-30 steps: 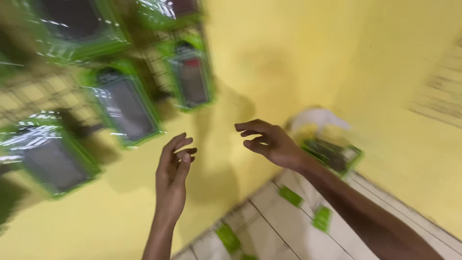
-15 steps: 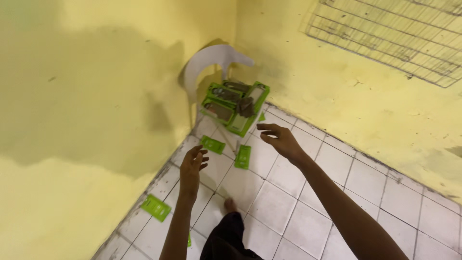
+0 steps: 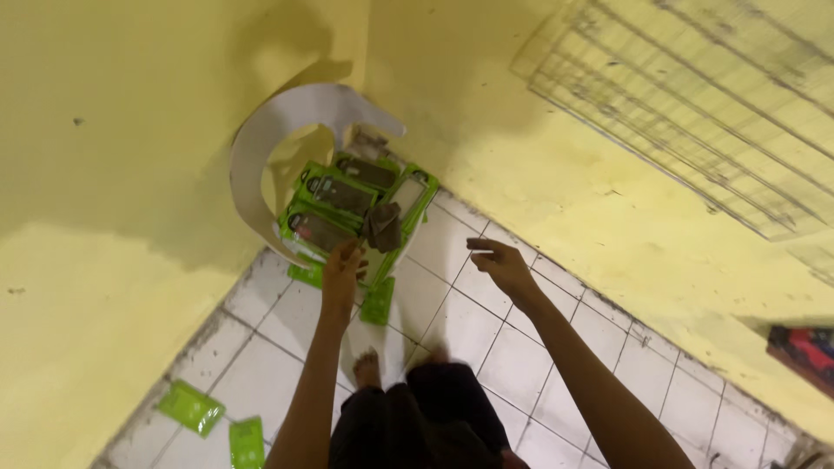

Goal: The person repeatedly picks up packaged phone cases from a white plastic chair and hangs them on a wall-mounted wire grid rack. The person handles the items one at a time, moving between the chair and the rack to organize the stock.

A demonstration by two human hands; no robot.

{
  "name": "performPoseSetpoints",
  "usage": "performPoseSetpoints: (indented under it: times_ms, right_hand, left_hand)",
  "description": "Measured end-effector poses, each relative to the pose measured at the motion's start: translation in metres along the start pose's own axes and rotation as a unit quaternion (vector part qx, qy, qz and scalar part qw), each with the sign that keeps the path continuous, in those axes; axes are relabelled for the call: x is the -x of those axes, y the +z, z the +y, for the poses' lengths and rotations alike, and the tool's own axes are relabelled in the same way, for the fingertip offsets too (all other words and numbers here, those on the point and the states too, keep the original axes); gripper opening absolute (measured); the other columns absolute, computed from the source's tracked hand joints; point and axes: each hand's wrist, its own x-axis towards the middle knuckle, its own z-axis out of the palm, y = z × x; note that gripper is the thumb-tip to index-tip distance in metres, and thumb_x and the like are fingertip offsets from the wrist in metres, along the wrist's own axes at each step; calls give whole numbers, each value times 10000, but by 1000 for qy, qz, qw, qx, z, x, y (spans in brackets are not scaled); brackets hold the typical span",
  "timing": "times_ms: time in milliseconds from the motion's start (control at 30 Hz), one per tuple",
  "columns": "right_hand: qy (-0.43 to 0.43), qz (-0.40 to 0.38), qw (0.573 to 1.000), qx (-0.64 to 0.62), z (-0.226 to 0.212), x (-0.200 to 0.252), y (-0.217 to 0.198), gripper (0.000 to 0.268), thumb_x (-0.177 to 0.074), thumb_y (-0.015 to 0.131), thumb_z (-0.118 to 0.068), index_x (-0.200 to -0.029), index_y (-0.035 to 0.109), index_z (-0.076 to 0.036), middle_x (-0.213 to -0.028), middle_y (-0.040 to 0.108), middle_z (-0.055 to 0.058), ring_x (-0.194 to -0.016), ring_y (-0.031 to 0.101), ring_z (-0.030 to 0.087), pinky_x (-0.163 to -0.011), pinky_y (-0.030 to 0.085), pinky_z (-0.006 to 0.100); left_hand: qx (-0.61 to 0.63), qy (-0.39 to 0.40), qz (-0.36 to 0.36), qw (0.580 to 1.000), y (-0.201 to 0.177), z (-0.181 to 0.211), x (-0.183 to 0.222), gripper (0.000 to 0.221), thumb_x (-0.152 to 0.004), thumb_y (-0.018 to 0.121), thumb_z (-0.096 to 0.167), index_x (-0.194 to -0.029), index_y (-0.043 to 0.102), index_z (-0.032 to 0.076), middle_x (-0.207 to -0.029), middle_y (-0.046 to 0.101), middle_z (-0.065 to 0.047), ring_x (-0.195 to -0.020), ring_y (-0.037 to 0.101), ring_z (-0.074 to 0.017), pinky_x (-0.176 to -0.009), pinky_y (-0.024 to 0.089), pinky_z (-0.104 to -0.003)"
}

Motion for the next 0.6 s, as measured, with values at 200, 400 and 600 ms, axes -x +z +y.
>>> performPoseSetpoints:
  times_ms: [200, 400, 600]
  right_hand:
    - [69, -68, 989, 108, 94, -165, 48, 436, -899, 731, -225, -1292, 676, -47, -1231, 750, 126, -1022, 724, 211, -855, 583, 326]
    - [-164, -154, 939, 258, 160, -279, 107, 458, -848, 736, -100, -1286, 634, -12, -1246, 659, 208, -1127, 635, 365, -983, 517, 429]
    - [-205, -243, 866, 387, 158, -342, 142, 667, -795, 852, -176, -1320, 493, 24, -1262, 566, 219, -1158, 526, 410, -971, 416, 499]
  left_hand:
    - [-48, -22, 141, 989, -2, -68, -78, 326, -985, 644, 159, -1288, 606, 45, -1116, 700, -61, -894, 678, -175, -733, 558, -329]
    - [-128, -75, 282, 948, 30, -153, -108, 346, -966, 639, 132, -1301, 594, 60, -1147, 726, -91, -1003, 712, -206, -810, 572, -334]
    - [-141, -120, 368, 911, 74, -189, -140, 356, -979, 631, 140, -1323, 570, 71, -1245, 692, -113, -1097, 706, -251, -876, 597, -360]
